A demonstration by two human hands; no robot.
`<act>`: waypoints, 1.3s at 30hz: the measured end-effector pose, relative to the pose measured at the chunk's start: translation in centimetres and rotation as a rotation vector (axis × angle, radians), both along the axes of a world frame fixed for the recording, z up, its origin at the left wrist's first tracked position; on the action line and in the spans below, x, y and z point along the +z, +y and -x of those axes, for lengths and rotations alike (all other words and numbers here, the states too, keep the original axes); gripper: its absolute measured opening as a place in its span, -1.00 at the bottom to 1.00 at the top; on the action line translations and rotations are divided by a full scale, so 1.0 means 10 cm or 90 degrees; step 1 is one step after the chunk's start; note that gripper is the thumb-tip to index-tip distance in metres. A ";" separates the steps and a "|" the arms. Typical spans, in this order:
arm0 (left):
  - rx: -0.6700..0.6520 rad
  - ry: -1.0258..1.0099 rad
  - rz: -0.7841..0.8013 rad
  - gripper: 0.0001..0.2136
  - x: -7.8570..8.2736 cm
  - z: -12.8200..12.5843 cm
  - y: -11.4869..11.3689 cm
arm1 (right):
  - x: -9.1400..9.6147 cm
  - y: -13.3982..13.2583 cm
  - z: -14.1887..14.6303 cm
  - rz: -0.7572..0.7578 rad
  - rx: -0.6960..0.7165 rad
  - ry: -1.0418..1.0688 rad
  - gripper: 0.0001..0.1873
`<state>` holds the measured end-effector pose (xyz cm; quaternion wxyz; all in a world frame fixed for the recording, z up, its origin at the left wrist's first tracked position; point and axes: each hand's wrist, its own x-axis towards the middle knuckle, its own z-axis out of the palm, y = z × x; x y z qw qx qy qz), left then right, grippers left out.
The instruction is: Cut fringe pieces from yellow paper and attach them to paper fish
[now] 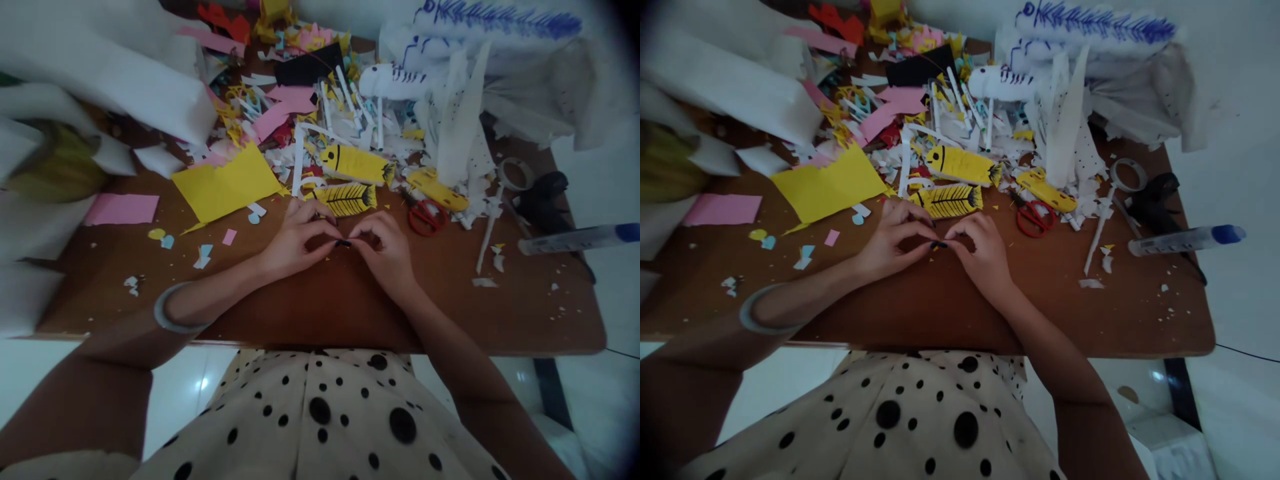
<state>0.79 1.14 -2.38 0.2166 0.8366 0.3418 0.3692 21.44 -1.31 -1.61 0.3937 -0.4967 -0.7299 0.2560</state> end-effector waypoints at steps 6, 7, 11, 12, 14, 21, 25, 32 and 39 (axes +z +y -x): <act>0.027 0.014 0.035 -0.94 0.00 0.01 0.00 | 0.02 0.00 0.00 -0.022 0.018 -0.018 -0.92; 0.036 0.018 0.037 -0.94 0.00 0.01 0.00 | 0.02 0.00 0.00 -0.025 0.022 -0.021 -0.93; 0.067 0.031 0.047 -0.92 0.01 0.01 0.00 | 0.04 0.00 0.01 -0.023 0.028 -0.027 -0.92; 0.074 0.036 0.051 -0.92 0.01 0.01 0.00 | 0.04 0.00 0.01 -0.021 0.029 -0.024 -0.91; 0.089 0.043 0.056 -0.93 0.02 0.00 0.00 | 0.04 0.00 0.01 -0.016 0.033 -0.011 -0.89; 0.107 0.041 0.042 -0.93 0.01 0.00 -0.02 | -0.01 0.01 0.01 0.018 0.044 0.036 -0.92; 0.096 0.035 0.033 -0.92 0.00 0.00 -0.02 | -0.04 0.02 0.01 0.027 0.023 0.046 -0.91; 0.093 0.004 0.070 -0.94 -0.01 -0.01 0.00 | -0.04 0.03 0.01 0.046 0.006 0.057 -0.94; 0.099 -0.026 0.101 -0.92 0.00 -0.01 0.02 | -0.03 0.02 0.02 0.046 0.021 0.052 -0.94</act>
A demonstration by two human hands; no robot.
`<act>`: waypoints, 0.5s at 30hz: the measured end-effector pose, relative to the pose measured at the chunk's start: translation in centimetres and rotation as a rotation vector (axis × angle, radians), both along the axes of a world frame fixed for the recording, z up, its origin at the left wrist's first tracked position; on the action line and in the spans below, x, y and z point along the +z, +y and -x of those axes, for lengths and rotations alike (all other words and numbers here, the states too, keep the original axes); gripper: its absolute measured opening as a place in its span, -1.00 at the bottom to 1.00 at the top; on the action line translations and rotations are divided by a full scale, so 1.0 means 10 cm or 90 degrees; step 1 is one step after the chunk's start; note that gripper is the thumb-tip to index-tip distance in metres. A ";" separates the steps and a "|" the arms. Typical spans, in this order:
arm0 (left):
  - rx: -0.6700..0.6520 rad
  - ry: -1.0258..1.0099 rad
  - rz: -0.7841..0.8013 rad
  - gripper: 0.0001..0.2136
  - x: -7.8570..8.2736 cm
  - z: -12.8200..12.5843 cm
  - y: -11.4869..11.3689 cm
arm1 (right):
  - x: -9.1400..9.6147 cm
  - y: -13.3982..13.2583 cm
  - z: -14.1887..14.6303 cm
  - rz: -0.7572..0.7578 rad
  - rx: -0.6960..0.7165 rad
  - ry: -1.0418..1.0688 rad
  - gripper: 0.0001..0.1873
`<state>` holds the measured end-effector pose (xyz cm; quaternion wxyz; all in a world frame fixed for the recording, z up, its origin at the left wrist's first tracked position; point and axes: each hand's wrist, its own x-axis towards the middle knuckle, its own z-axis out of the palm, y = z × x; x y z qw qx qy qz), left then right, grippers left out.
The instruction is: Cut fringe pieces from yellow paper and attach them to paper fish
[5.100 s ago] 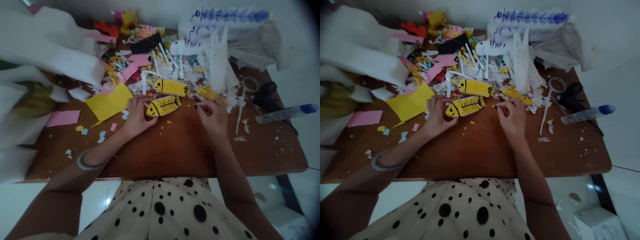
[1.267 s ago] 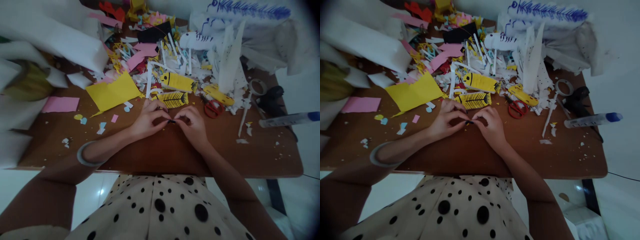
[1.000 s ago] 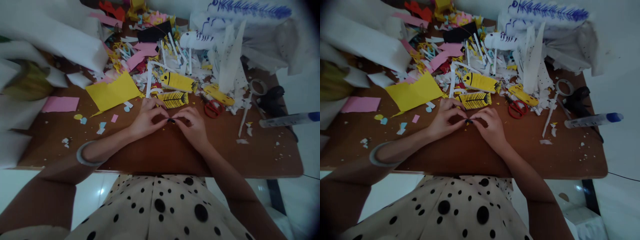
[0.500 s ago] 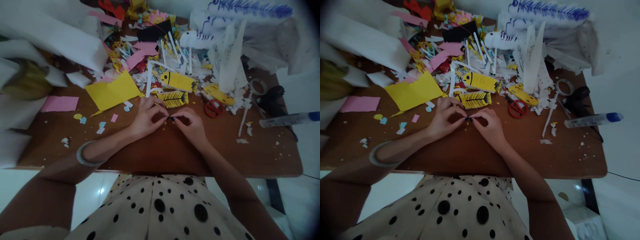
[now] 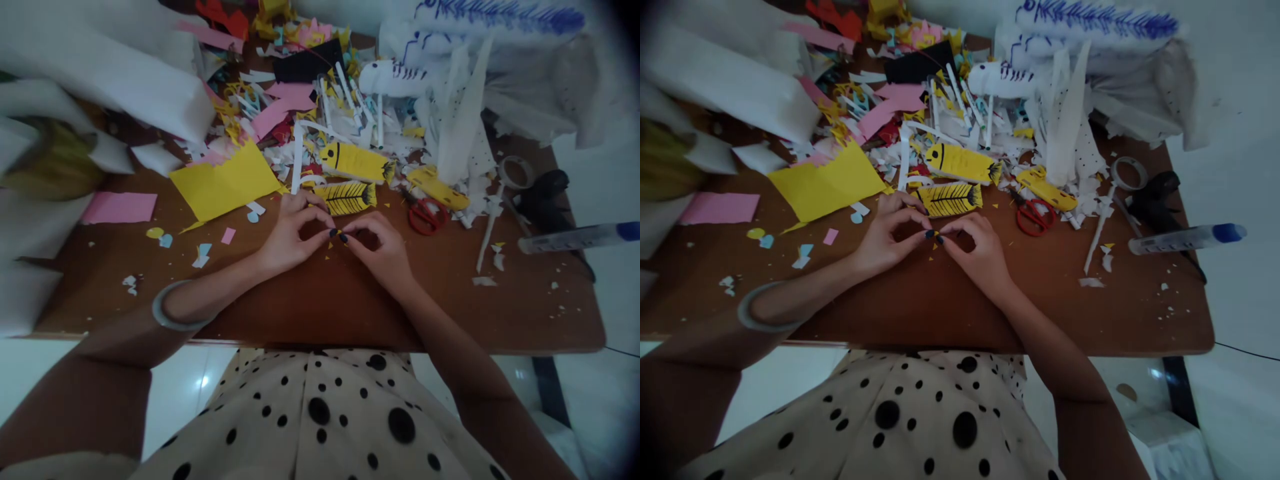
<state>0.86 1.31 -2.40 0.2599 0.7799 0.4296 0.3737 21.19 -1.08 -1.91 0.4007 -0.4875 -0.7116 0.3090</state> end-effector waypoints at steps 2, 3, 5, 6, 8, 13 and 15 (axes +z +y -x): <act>-0.005 0.002 -0.007 -0.91 0.01 0.00 0.00 | -0.01 0.00 0.00 -0.003 -0.003 0.001 -0.96; -0.008 0.002 -0.011 -0.91 0.02 0.00 0.00 | -0.01 0.00 0.01 -0.004 -0.005 0.002 -0.96; -0.016 0.005 -0.016 -0.92 0.02 -0.01 -0.01 | -0.02 0.00 0.01 -0.002 -0.006 0.002 -0.96; -0.018 0.006 -0.018 -0.92 0.02 -0.01 -0.01 | -0.02 0.00 0.01 -0.002 -0.005 0.001 -0.97; -0.017 0.018 -0.016 -0.91 0.02 -0.01 -0.01 | -0.02 0.00 0.01 0.000 -0.003 -0.003 -0.97; 0.005 0.065 -0.055 -0.82 0.00 0.09 0.07 | 0.00 0.01 -0.04 0.005 -0.027 -0.004 -0.96; 0.026 0.080 -0.095 -0.75 -0.01 0.16 0.15 | 0.01 0.03 -0.09 0.004 -0.048 -0.005 -0.96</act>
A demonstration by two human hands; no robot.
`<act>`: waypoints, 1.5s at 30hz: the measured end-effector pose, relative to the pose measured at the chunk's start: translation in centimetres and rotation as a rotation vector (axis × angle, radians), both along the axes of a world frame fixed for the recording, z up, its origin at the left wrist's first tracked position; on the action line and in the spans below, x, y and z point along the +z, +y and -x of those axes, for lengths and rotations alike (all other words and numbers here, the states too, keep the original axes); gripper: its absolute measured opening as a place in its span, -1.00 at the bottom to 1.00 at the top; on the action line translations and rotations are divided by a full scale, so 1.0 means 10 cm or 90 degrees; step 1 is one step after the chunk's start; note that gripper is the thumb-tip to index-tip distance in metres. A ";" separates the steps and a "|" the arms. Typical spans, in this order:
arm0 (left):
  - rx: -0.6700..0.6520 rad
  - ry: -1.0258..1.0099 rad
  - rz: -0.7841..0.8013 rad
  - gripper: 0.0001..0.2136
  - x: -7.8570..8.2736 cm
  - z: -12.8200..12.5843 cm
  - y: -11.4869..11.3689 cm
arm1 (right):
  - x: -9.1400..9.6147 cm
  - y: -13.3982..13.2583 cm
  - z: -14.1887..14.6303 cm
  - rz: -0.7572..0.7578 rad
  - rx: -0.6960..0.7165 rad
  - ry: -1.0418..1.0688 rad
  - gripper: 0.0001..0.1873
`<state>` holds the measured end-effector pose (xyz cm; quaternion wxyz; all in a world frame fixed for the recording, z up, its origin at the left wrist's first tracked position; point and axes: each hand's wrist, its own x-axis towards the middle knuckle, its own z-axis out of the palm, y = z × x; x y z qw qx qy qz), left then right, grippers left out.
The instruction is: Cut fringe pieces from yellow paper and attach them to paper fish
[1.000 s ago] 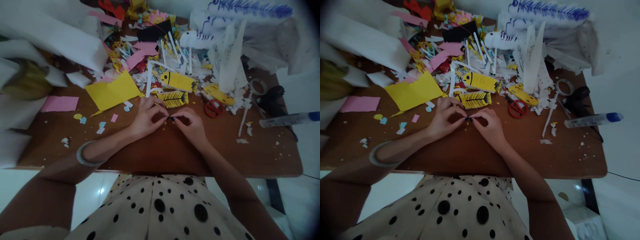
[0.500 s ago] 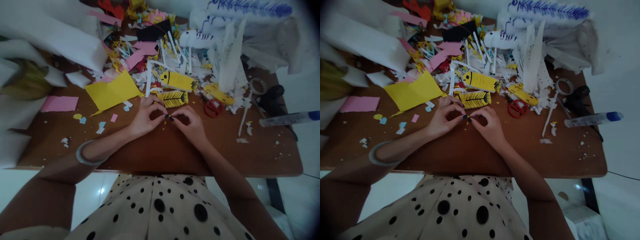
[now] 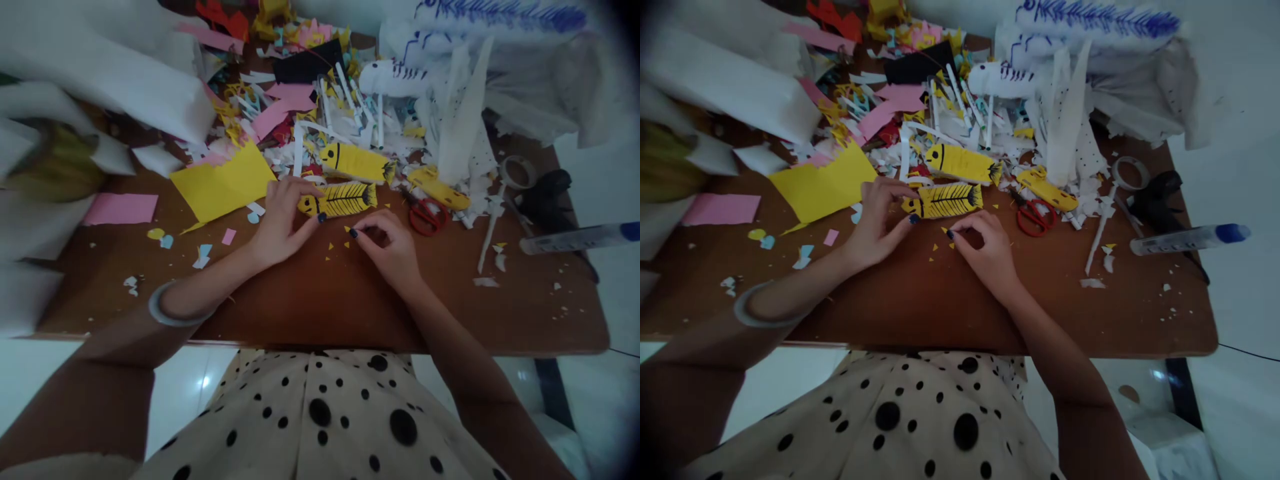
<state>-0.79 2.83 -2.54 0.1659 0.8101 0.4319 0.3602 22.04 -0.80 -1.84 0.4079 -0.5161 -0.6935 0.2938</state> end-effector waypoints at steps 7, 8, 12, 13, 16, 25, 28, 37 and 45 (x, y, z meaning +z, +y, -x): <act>0.102 0.121 -0.010 -0.39 -0.13 0.11 0.19 | 0.00 0.05 -0.13 -0.012 -0.058 -0.022 -0.97; 0.095 0.128 -0.013 -0.38 -0.15 0.11 0.20 | -0.01 0.05 -0.14 -0.018 -0.061 -0.027 -0.98; 0.093 0.161 0.008 -0.44 -0.17 0.11 0.20 | -0.03 0.05 -0.12 -0.026 -0.058 -0.058 -0.98; 0.093 0.168 0.008 -0.45 -0.17 0.11 0.20 | -0.03 0.05 -0.11 -0.028 -0.056 -0.066 -0.98; 0.092 0.186 0.004 -0.46 -0.16 0.11 0.22 | -0.03 0.05 -0.09 -0.031 -0.049 -0.078 -0.95; 0.073 0.195 0.002 -0.53 -0.07 0.04 0.15 | -0.01 0.05 -0.10 -0.025 -0.059 -0.102 -0.96; 0.047 0.193 -0.037 -0.51 -0.03 0.01 0.06 | -0.01 0.06 -0.12 -0.044 -0.075 -0.112 -0.96; -0.011 0.227 -0.104 -0.50 -0.01 -0.07 -0.12 | 0.02 0.07 -0.12 -0.110 -0.113 -0.199 -0.95; -0.014 0.228 -0.100 -0.49 0.01 -0.06 -0.15 | 0.03 0.06 -0.07 -0.134 -0.116 -0.227 -0.94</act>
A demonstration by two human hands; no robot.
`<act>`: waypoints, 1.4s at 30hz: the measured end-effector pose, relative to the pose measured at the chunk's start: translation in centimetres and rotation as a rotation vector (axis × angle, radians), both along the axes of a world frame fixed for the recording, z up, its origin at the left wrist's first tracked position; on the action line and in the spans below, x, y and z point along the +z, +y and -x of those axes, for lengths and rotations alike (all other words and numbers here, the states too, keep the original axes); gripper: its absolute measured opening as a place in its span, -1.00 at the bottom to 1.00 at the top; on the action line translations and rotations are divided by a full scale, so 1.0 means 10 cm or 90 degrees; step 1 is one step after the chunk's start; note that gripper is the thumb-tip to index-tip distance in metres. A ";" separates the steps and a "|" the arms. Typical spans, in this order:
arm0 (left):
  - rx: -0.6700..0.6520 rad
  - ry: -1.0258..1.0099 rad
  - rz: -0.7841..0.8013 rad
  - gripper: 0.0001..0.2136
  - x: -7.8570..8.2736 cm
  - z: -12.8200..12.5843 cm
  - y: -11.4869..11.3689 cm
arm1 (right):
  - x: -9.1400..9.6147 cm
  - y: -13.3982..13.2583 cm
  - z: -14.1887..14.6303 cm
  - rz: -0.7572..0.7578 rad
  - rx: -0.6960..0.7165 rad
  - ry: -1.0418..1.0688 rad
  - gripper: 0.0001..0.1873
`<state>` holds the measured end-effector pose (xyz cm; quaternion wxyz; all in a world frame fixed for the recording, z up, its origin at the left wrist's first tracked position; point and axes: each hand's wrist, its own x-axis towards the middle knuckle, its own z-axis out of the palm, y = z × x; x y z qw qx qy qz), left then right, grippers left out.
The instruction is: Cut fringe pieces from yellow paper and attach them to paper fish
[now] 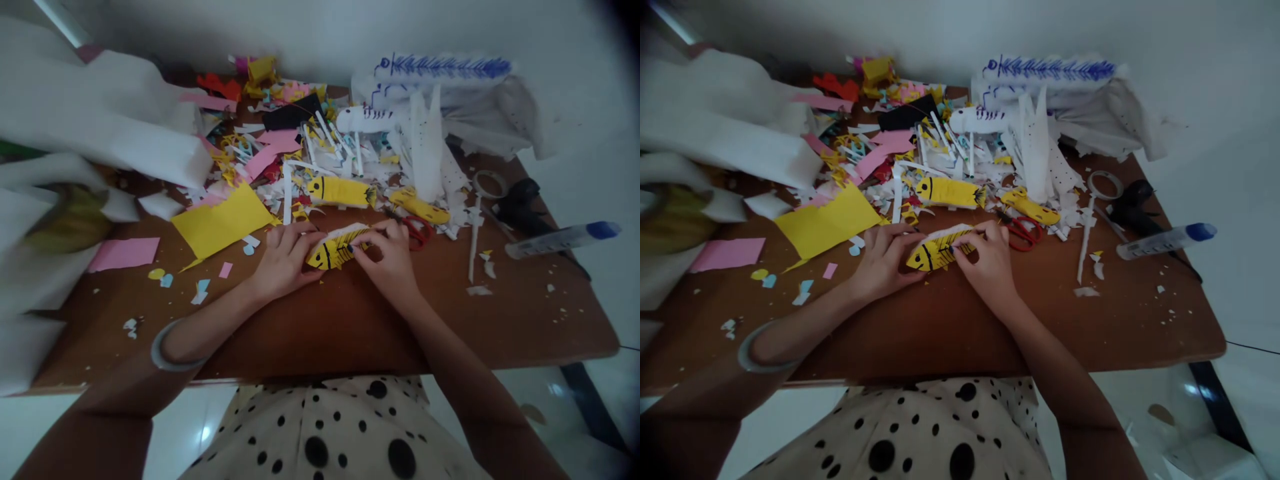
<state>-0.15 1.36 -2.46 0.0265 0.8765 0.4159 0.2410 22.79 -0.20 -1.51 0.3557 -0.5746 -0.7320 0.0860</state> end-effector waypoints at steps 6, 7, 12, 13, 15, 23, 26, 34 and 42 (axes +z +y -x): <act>-0.001 0.002 0.002 -0.48 0.00 -0.01 -0.03 | 0.02 0.00 0.02 0.010 -0.009 -0.009 -0.95; 0.000 0.005 0.007 -0.48 0.00 -0.01 -0.03 | 0.02 0.00 0.02 0.009 -0.010 -0.008 -0.95; -0.002 0.021 -0.013 -0.48 0.00 -0.02 -0.03 | 0.02 0.00 0.02 -0.002 -0.015 -0.002 -0.93; -0.001 0.022 -0.014 -0.48 0.00 -0.02 -0.03 | 0.01 0.00 0.02 -0.003 -0.015 -0.003 -0.93; 0.003 0.025 -0.009 -0.47 0.00 -0.02 -0.03 | 0.01 0.00 0.02 -0.003 -0.015 -0.006 -0.94; 0.013 0.026 -0.009 -0.48 -0.01 -0.01 -0.04 | 0.00 -0.01 0.02 0.009 -0.008 -0.005 -0.94; 0.015 0.021 0.003 -0.48 -0.01 -0.01 -0.03 | 0.00 -0.01 0.01 0.011 -0.009 -0.005 -0.93; 0.017 0.004 0.046 -0.47 0.00 -0.01 -0.03 | 0.06 0.01 -0.07 -0.007 -0.045 -0.014 -0.94; 0.044 -0.032 0.078 -0.51 0.03 -0.03 0.02 | 0.14 -0.02 -0.10 -0.034 -0.040 0.045 -0.94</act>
